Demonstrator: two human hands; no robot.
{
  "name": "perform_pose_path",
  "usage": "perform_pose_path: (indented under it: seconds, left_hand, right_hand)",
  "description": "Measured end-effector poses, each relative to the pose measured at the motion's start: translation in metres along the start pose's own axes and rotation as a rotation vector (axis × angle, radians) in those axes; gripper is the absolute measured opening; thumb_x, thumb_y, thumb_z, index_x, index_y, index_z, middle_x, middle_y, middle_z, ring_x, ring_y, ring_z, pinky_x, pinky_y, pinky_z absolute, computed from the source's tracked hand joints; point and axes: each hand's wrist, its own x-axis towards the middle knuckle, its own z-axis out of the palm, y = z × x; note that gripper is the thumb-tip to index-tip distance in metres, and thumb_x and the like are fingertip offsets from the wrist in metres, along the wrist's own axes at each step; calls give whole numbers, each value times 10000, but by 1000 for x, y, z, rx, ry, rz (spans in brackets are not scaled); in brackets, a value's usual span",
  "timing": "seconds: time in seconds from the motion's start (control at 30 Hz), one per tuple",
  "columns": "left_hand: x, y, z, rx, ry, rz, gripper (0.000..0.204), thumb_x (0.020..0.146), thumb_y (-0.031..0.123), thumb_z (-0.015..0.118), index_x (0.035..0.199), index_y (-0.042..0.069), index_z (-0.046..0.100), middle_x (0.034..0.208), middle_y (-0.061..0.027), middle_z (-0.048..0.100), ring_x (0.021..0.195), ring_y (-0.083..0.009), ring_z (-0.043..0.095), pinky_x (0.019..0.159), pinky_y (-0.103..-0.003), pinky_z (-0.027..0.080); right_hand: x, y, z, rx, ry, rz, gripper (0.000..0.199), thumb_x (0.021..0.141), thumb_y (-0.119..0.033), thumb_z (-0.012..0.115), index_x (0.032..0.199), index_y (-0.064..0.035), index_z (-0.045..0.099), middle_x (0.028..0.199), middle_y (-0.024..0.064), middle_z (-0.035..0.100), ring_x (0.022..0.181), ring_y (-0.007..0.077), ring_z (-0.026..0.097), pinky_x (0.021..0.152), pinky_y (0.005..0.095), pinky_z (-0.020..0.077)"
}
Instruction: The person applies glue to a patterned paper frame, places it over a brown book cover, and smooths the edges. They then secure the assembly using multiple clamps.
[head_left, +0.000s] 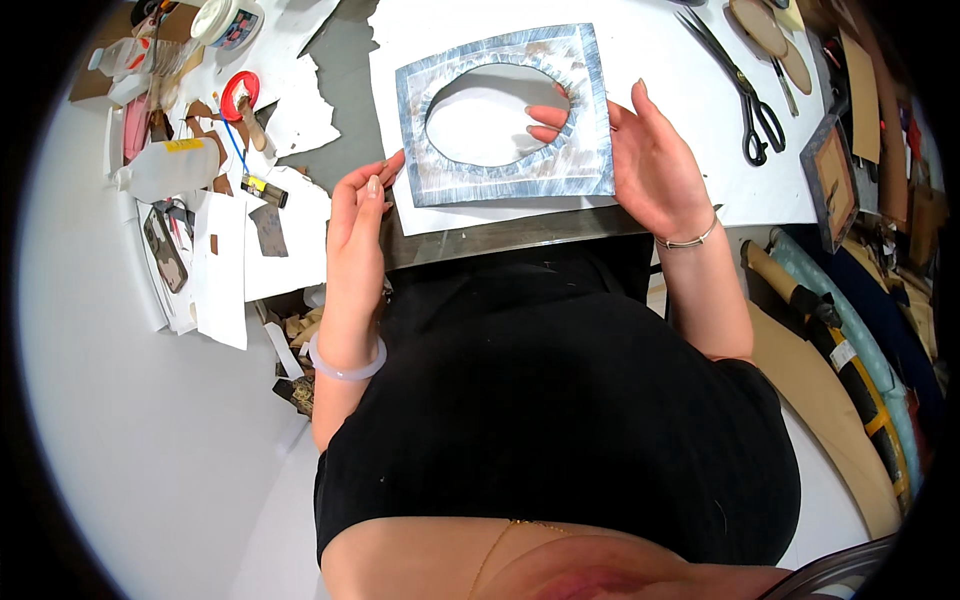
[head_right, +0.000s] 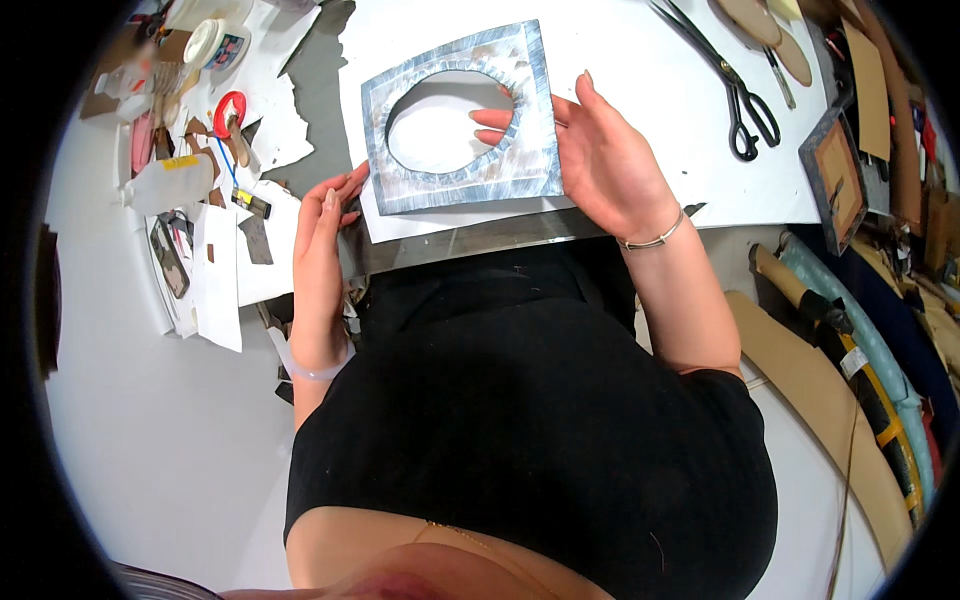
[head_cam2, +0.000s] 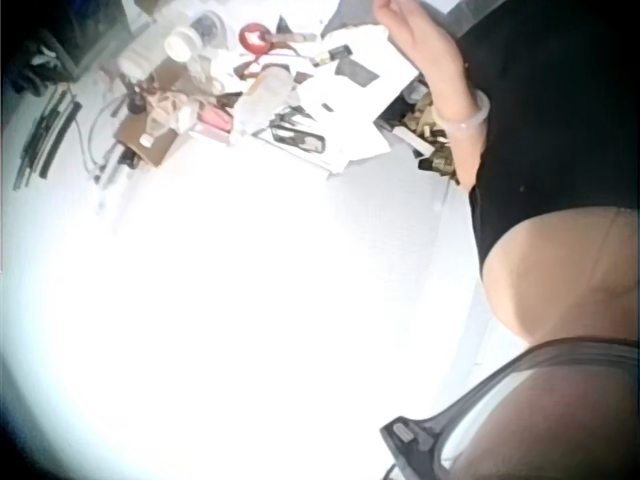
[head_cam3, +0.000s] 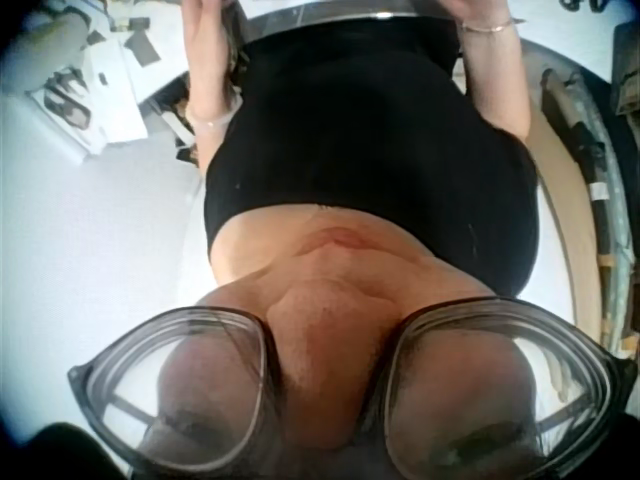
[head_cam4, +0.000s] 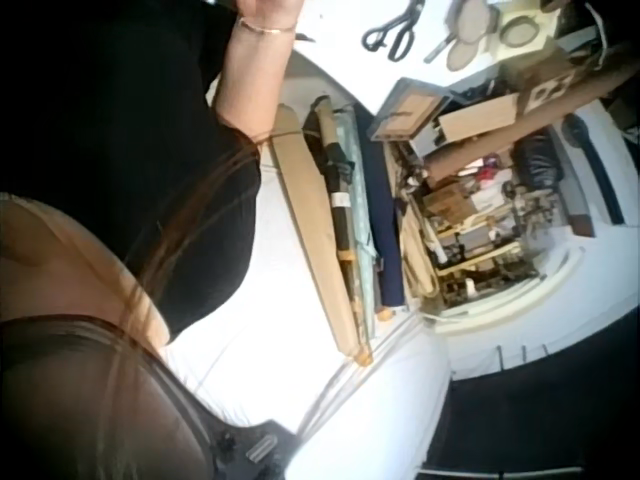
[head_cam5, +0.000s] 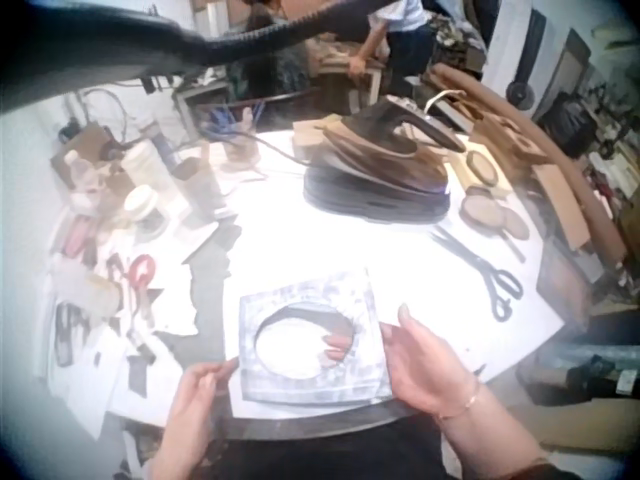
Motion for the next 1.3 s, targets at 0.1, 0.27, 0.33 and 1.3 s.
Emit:
perform_pose_path:
  seconds: [0.1,0.27,0.33,1.3]
  left_hand:
    - [0,-3,-2,-17,2,8,386,1131,280,431,1361,-18,516,1456,-161,628,1304,-167,554,1057,-299,383]
    - [-3,-5,-4,-62,5,20,415,1139,321,427,1365,-15,521,1455,-151,628,1339,-202,552,1089,-319,386]
    - [0,-12,-7,-82,16,31,399,1142,335,401,1359,25,531,1459,-140,639,1315,-194,569,1055,-317,386]
    - [-47,132,-30,-203,-320,92,888,1007,778,403,1292,-10,697,1249,-125,734,1176,-211,644,965,-304,447]
  right_hand:
    - [2,-2,5,82,-70,38,777,1132,-570,195,1583,47,333,1569,274,473,1476,353,470,1218,473,398]
    - [20,-33,37,111,-218,135,788,1133,-566,203,1591,68,304,1593,281,437,1493,364,441,1227,467,387]
    - [31,-49,65,-10,-271,147,792,1133,-558,221,1610,73,269,1613,293,399,1516,392,397,1248,494,356]
    - [-26,-46,143,-370,-483,-4,777,1115,-615,291,1526,23,457,1452,206,611,1322,232,619,1142,372,472]
